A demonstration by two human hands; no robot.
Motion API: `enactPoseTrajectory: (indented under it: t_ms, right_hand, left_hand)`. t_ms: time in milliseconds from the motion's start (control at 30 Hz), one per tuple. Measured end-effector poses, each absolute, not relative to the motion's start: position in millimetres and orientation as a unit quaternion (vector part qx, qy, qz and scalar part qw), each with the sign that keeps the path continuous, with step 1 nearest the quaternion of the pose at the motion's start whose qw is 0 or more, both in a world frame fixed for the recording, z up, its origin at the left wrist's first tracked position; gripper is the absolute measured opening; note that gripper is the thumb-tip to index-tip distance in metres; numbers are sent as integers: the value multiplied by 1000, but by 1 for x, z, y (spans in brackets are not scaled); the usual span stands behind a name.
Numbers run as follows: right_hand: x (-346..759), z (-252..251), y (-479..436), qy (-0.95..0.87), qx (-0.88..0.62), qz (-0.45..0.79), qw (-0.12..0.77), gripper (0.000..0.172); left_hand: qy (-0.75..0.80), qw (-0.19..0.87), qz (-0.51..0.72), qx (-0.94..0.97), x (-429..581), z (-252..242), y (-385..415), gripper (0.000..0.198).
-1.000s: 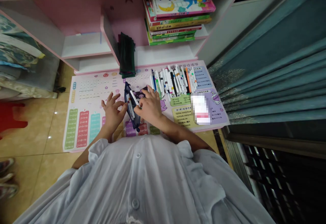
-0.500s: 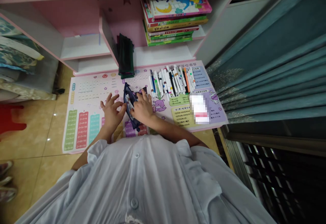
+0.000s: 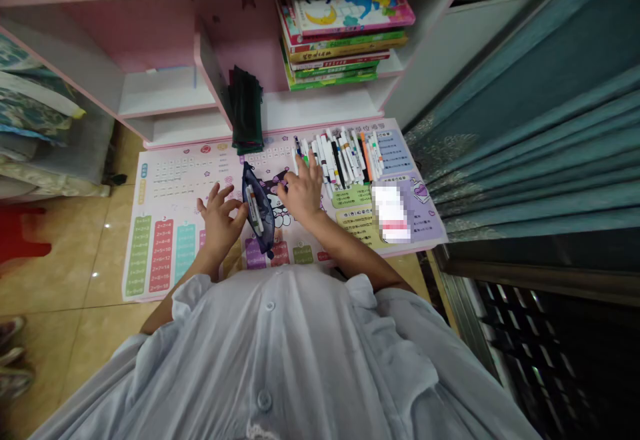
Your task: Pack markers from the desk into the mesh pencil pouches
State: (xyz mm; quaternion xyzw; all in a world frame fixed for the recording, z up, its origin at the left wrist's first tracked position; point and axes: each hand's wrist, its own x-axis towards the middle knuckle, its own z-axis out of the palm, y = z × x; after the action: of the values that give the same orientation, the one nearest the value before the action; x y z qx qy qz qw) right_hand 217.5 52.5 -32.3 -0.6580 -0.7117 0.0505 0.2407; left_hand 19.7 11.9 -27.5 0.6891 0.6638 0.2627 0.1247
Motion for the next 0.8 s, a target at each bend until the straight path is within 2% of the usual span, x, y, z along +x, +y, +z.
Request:
enactPoseTrajectory:
  t_ms: [167,500,633,800]
  right_hand:
    - [239,-47,71,-693,-699,51,167,23]
    - [240,-71,76,-708,-688,8,159,24]
    - [239,-73,77,-708,-683,13,177,23]
    - [232,-54,63,-699,-672,50,242,18]
  left_hand:
    - [662,130,257,692,21,-25,12,17]
    - [659,125,263,693,19,-29,12,17]
    - [660,124,266,692,19,-30,12,16]
    - [658,118,272,693,18,-32,12,17]
